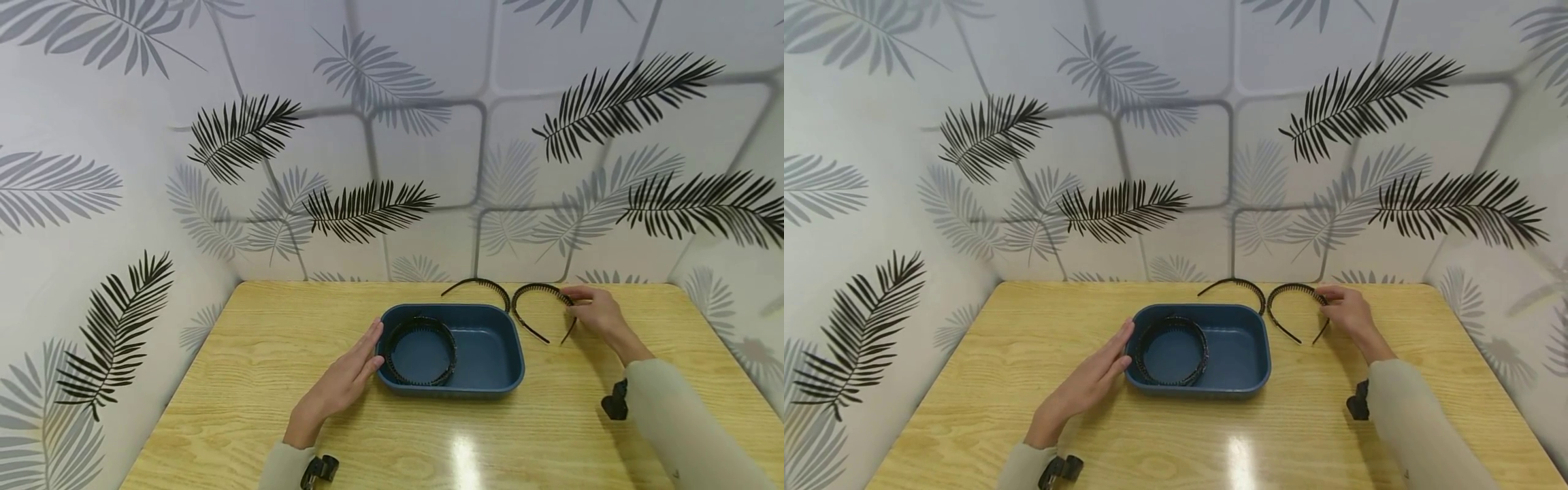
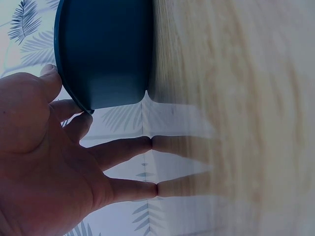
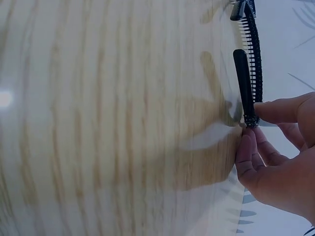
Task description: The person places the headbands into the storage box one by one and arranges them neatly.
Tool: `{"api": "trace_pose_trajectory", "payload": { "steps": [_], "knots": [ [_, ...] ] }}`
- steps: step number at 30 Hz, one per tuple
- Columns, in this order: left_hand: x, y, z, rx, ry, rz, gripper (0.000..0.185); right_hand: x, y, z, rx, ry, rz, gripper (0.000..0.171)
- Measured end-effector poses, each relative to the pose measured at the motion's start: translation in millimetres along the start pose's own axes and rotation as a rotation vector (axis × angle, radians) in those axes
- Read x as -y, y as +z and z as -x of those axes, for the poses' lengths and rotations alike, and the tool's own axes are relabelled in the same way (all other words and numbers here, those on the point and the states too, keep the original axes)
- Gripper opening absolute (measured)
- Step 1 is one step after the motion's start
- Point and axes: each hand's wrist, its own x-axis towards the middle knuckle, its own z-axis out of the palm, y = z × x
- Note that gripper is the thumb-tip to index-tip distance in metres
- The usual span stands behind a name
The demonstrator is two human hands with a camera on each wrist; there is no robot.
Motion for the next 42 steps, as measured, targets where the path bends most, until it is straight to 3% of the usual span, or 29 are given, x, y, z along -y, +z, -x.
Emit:
{"api": "trace_pose_trajectory", "payload": {
  "steps": [15, 27, 32, 42],
  "knots": [
    [-2.4, 1.1, -0.6, -0.005, 0.011, 0.007, 0.06, -1, -6, 6, -0.008, 0.033, 0.042, 0.044],
    [-2.1, 1.1, -1.0, -0.014, 0.021, 0.008, 0.06, -3, -11, 15, -0.006, 0.077, -0.173, 0.044],
    [-1.0, 1.5, -0.9, -0.014, 0.019, 0.011, 0.06, -2, -14, 18, -0.011, 0.103, -0.195, 0.046],
    [-0.6, 0.8, -0.3, -0.011, 0.011, 0.009, 0.061, 4, -19, 29, -0.015, 0.053, -0.289, 0.046]
  ]
}}
